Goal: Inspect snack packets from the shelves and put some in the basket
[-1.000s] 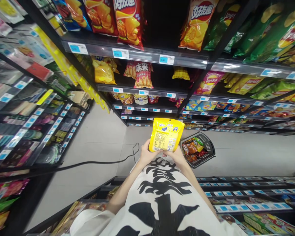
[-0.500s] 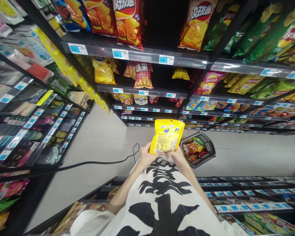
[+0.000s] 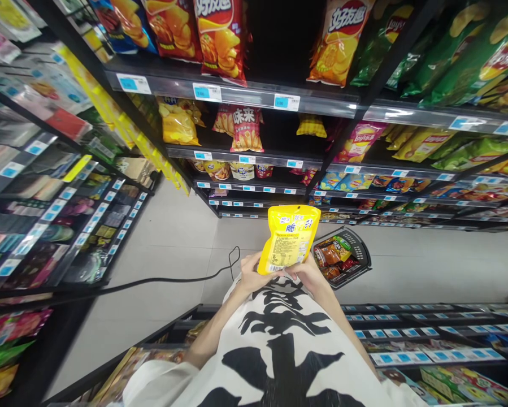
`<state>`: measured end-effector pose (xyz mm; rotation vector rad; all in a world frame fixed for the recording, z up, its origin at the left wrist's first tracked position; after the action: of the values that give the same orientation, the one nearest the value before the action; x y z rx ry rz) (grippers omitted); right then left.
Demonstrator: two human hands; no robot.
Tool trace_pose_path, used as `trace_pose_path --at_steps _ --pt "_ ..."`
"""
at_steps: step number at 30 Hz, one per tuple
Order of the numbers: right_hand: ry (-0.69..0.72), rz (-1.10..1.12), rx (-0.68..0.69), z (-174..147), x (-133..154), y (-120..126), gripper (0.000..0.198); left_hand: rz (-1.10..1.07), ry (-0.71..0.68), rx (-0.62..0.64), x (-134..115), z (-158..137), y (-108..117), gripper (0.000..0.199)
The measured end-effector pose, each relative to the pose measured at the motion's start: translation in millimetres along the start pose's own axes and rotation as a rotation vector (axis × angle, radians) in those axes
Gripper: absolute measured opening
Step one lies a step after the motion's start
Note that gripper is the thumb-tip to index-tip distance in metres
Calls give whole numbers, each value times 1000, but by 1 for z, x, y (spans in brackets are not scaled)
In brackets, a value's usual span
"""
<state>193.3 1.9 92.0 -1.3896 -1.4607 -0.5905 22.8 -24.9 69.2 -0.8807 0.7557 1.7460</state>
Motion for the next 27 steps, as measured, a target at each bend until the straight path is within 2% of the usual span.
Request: trace_pose_path --at_steps 5,15,27 --pt "-7 4 8 -1 3 -1 33 75 -31 -59 -1 -1 3 59" --pt "-15 2 -2 1 0 -1 31 59 71 0 1 0 -1 62" --pt "-4 -17 8 1 -2 -1 27 35 46 -12 3 3 -1 63"
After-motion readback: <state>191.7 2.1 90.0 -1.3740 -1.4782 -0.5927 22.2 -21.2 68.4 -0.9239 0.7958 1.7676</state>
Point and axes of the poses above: each hand's wrist, its own z-axis towards the middle knuckle, its own y-axis out of the back of the hand, x = y × z, the point moved 4 cm from there along z, towards the middle knuckle, and after that the axes turned 14 degrees about -z, right-handed, at the moved point
